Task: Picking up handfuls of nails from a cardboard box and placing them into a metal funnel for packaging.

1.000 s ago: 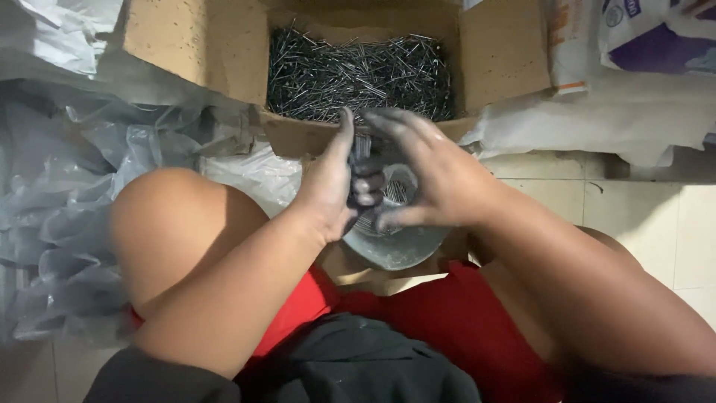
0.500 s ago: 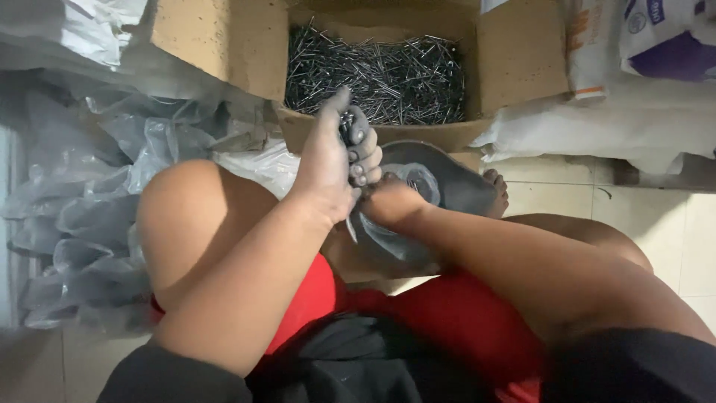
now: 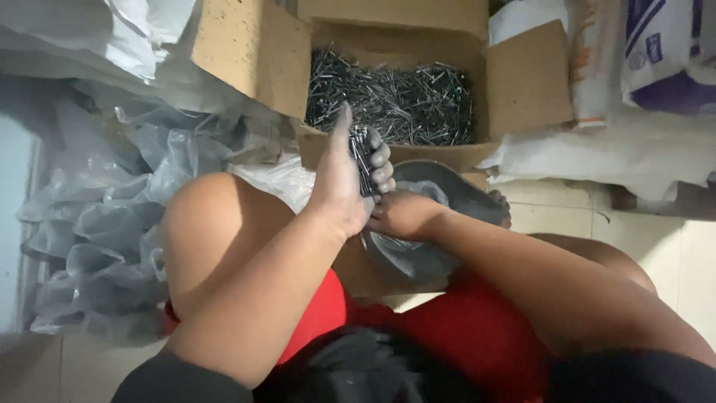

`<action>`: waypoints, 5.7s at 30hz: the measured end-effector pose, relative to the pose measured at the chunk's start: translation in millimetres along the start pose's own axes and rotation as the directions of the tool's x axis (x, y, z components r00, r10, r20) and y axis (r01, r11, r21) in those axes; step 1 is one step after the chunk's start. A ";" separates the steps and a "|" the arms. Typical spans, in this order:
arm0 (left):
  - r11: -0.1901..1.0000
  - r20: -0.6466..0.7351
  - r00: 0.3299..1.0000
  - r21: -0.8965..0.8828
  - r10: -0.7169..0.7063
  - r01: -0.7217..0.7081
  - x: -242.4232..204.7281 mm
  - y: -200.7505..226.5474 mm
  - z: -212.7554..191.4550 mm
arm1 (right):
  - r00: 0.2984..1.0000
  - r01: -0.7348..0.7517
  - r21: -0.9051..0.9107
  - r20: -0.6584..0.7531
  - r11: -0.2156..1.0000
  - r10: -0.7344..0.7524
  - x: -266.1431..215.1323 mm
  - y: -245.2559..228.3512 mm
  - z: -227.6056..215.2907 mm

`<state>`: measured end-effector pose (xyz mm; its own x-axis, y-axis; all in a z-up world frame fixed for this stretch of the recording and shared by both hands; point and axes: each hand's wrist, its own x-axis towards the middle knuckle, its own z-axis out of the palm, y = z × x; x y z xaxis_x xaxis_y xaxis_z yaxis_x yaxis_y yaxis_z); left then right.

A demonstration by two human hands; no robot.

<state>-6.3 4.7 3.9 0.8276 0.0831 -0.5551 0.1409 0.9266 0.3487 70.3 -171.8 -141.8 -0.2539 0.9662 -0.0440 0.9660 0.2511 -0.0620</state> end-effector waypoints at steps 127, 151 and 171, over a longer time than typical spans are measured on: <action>0.642 -0.273 0.946 0.760 0.175 0.101 -1.8 -46.6 18.8 | 0.118 -0.226 0.945 0.269 -0.238 0.956 -17.0 3.9 -184.0; -0.309 -0.171 0.985 0.935 0.036 0.173 95.6 -113.9 -42.6 | 0.171 -0.918 0.394 0.498 -0.046 0.850 -45.0 11.9 -38.0; -0.477 0.296 0.913 0.868 0.282 -0.134 81.1 -124.6 -69.0 | 0.387 -0.906 0.337 0.408 0.258 0.827 -48.9 -13.2 16.8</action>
<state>5.8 -78.7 -136.6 0.9559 0.2285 -0.1845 0.2934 -0.7720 0.5638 69.2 -223.4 -155.6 0.6802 0.5580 -0.4753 0.4627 -0.8298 -0.3120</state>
